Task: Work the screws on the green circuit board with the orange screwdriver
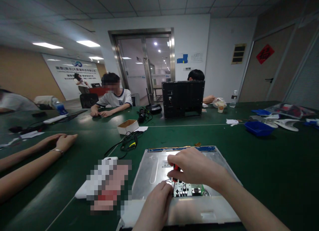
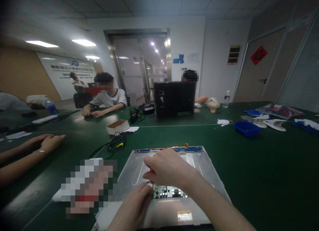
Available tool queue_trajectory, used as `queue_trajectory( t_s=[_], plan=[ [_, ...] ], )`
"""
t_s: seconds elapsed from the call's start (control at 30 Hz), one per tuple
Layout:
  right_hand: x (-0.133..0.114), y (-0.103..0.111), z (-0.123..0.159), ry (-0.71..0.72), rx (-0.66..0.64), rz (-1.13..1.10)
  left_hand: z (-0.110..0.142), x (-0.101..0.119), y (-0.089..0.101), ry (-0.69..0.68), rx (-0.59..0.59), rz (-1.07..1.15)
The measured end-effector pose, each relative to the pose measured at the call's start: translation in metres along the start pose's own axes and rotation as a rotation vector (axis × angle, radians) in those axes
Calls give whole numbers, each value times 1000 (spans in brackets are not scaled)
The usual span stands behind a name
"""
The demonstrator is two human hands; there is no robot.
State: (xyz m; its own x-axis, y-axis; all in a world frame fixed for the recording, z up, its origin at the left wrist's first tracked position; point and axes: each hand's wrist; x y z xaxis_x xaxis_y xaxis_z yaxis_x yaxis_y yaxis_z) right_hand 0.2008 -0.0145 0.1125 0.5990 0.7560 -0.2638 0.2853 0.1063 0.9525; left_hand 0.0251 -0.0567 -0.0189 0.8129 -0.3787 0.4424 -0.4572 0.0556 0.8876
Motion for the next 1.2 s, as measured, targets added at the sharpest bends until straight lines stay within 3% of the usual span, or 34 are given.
queue_trajectory(
  t_s=[0.2, 0.5, 0.87, 1.07, 1.2],
  plan=[
    [1, 0, 4, 89, 28, -75, -1, 0, -1, -12, 18, -6],
    [1, -1, -2, 24, 2, -34, 0, 4, 2, 15, 5, -16],
    [3, -1, 2, 74, -3, -115, 0, 3, 1, 19, -15, -46],
    [1, -2, -2, 7, -7, -41, 0, 2, 1, 17, -17, -34],
    [3, -2, 0, 55, 18, -58, 0, 4, 3, 18, -12, -15]
  ],
)
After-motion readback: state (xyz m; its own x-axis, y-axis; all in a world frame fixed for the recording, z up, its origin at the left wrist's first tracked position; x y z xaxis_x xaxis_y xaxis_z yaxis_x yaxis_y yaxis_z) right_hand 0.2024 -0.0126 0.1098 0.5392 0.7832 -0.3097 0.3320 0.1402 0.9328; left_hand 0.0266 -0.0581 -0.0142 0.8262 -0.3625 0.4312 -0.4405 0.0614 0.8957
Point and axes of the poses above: each hand's wrist, its own z-axis away from the middle knuckle, its own y-axis out of the back of the hand, x = y × z, and after that the axes turned 10 degrees about -z, right-handed
